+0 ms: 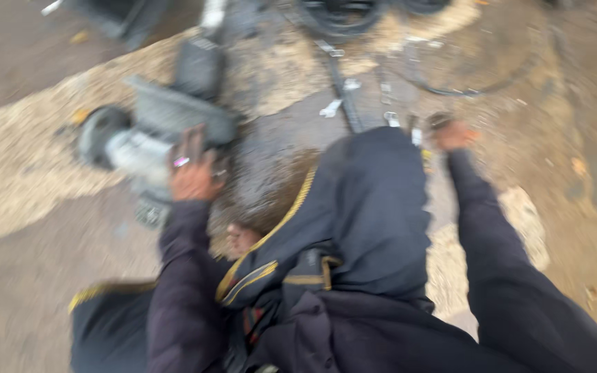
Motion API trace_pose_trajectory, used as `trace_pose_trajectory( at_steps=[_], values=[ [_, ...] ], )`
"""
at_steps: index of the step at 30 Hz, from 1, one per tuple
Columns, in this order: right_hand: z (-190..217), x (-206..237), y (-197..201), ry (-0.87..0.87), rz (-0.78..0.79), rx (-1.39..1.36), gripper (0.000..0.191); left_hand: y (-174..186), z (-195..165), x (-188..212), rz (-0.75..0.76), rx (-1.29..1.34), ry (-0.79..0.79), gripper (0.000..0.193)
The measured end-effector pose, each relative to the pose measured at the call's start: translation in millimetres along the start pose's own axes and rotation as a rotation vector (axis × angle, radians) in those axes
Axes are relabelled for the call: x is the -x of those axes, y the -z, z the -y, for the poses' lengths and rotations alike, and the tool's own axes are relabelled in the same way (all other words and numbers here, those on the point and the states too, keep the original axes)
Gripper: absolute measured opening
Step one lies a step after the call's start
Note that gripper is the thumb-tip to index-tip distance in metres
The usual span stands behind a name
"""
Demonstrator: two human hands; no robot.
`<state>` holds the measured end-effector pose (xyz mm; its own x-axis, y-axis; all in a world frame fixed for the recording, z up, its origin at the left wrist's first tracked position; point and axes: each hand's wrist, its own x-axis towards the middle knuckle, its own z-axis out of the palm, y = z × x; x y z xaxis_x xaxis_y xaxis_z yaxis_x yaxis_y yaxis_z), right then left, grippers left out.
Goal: The person is repairing a motor by loosening and tightening bolts on the motor housing using a wrench. They also use a hammer to tap the motor housing. The person is sitting on the floor with various tools and motor parts around them.
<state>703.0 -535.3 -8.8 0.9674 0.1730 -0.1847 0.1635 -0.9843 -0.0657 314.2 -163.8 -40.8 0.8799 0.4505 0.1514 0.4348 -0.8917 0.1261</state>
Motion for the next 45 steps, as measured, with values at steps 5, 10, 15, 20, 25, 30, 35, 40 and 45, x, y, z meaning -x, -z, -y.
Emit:
trace_pose_trajectory(
  at_steps=[5, 10, 15, 20, 25, 30, 35, 40, 45],
  values=[
    [-22, 47, -54, -0.107, 0.360, -0.059, 0.055, 4, -15, -9, -0.119, -0.076, -0.058, 0.028],
    [-25, 66, -55, -0.168, 0.125, -0.168, 0.059, 4, -26, -11, -0.095, -0.179, -0.128, 0.026],
    [-27, 60, -56, -0.010, 0.069, -0.272, 0.060, 0, -30, -10, -0.048, -0.204, -0.129, 0.033],
    [23, 51, -64, 0.333, 0.060, -0.144, 0.059, 0, -31, -12, -0.073, -0.195, -0.149, 0.032],
    [81, -1, -71, 0.912, 0.055, 0.304, 0.040, -1, -29, -19, -0.084, -0.153, -0.108, 0.028],
    [131, -47, -74, 1.501, -0.184, 0.942, 0.045, 0, -23, -28, -0.100, -0.165, -0.081, 0.024],
    [168, -55, -59, 1.722, -0.202, 1.022, 0.038, -1, -11, -38, -0.112, -0.177, -0.081, 0.028],
    [171, -43, -33, 1.859, -0.031, 1.491, 0.057, 5, -7, -38, -0.156, -0.161, -0.086, 0.021],
    [143, -31, 8, 1.254, 0.365, 1.390, 0.027, 19, -7, -26, -0.052, -0.188, -0.031, 0.023]
  ],
)
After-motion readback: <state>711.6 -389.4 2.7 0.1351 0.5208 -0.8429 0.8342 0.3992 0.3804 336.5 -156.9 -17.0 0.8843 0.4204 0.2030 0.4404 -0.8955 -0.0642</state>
